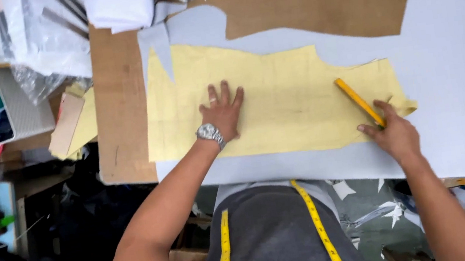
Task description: Tracing a garment pattern onto fabric using a ruler, pencil, and weights to hold the pattern in place.
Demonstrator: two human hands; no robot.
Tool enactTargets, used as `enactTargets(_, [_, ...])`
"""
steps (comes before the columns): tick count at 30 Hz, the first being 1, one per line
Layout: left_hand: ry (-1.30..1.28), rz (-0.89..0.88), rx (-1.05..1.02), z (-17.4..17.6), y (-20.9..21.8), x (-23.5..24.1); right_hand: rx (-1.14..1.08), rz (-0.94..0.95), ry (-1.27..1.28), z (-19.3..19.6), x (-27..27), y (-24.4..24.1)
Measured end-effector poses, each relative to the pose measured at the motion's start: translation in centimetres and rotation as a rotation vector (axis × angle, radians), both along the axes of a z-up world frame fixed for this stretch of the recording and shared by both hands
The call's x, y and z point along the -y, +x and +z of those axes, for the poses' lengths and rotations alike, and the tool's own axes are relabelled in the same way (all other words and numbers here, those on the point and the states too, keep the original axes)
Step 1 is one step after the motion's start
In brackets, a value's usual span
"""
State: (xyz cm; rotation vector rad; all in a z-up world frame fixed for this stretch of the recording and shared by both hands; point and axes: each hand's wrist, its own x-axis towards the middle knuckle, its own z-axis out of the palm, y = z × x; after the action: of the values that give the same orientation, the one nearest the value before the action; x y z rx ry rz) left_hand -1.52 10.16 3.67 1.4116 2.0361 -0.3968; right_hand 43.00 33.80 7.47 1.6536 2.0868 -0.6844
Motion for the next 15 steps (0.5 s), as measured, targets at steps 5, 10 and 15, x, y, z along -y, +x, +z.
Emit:
enactTargets(5, [0.093,0.001,-0.072,-1.0,0.7,0.7,-0.235,0.079,0.225,-0.8,-7.1,-4.5])
enactTargets(10, [0.069,0.011,-0.068,-0.4,0.9,0.4,-0.327,0.345,0.411,-4.9,-22.7,-13.2])
enactTargets(15, [0.049,0.006,-0.062,-2.0,1.0,1.1,-0.081,0.769,0.734,-7.1,-34.8,-22.1])
